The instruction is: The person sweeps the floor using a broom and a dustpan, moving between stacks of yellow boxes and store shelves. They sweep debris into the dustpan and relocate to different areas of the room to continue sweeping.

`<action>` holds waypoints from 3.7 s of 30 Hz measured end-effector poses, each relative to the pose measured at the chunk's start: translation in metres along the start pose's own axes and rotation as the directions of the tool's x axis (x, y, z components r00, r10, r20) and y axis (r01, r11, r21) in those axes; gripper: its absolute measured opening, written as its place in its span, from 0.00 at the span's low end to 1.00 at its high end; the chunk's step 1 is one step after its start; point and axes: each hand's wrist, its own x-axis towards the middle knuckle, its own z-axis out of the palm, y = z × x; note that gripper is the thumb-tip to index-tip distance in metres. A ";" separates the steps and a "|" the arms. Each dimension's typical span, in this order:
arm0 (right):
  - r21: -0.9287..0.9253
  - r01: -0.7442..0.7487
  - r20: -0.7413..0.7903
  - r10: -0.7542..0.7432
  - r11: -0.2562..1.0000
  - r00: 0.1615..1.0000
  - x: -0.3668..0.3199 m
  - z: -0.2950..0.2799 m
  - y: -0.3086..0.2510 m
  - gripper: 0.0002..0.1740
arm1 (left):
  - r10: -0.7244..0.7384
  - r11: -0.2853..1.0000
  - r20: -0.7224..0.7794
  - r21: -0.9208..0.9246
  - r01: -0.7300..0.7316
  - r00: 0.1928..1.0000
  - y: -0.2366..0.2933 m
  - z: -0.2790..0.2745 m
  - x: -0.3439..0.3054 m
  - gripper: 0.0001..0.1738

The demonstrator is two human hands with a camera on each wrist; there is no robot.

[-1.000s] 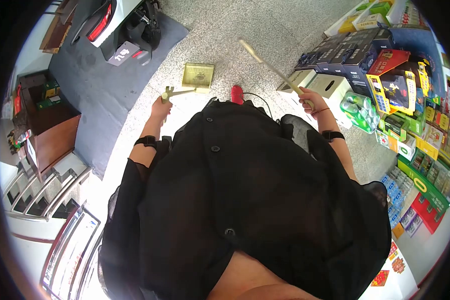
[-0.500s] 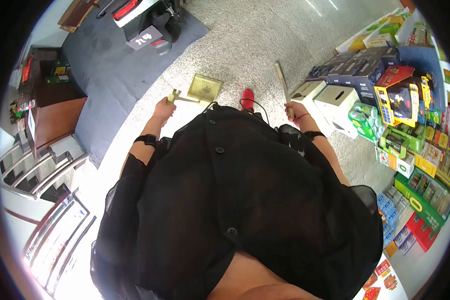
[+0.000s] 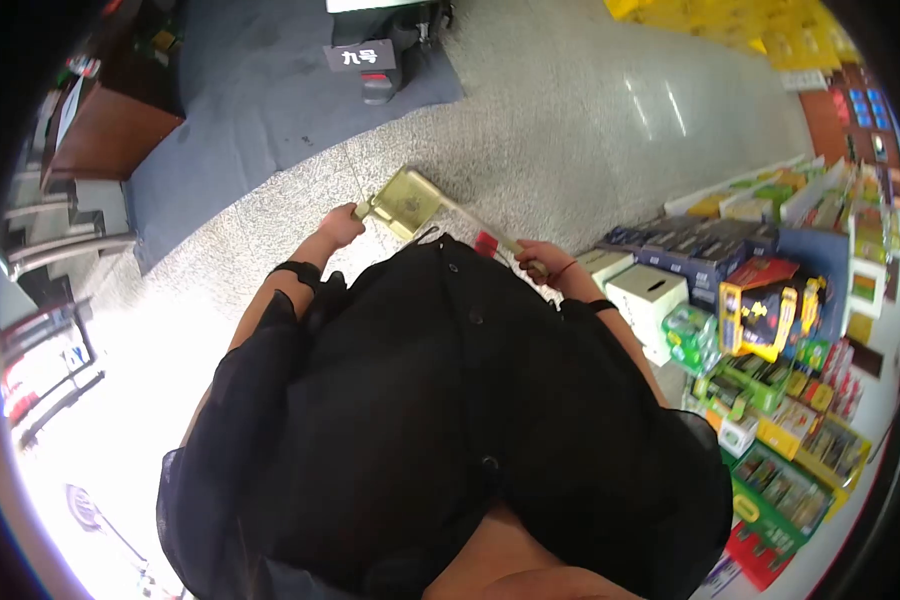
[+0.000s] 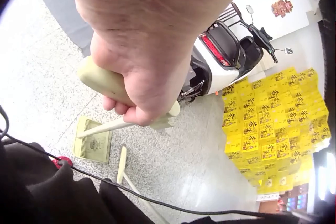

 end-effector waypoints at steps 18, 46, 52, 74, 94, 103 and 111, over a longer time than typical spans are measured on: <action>0.017 0.113 -0.143 -0.109 0.993 0.984 -0.014 -0.063 -0.113 0.21 | -0.161 0.981 -0.263 -0.153 0.124 0.951 -0.045 -0.007 -0.068 0.17; -0.489 -0.060 0.205 0.181 0.870 0.962 0.092 -0.012 -0.220 0.16 | -0.434 0.834 -0.332 -0.500 0.234 0.837 0.010 -0.001 -0.023 0.18; -0.473 -0.087 0.286 0.246 0.877 0.926 0.095 0.070 -0.254 0.21 | -0.364 0.910 -0.422 -0.351 0.221 0.830 -0.025 -0.033 -0.019 0.19; -0.299 0.071 0.014 -0.070 0.952 0.997 0.204 0.322 -0.321 0.24 | -0.344 0.855 -0.364 -0.503 0.128 0.866 -0.213 -0.227 -0.045 0.16; -0.242 -0.090 0.102 0.117 0.966 0.988 0.243 0.297 -0.443 0.08 | -0.285 0.954 -0.272 -0.178 0.243 0.919 -0.145 -0.362 0.089 0.21; -0.308 -0.124 0.260 0.209 0.943 0.943 0.231 0.302 -0.496 0.19 | -0.253 0.943 -0.255 -0.281 0.179 0.933 -0.125 -0.407 0.136 0.21; -0.211 0.012 0.302 0.053 0.977 0.952 0.220 0.296 -0.505 0.14 | -0.198 0.977 -0.210 -0.118 0.177 0.957 -0.120 -0.474 0.147 0.23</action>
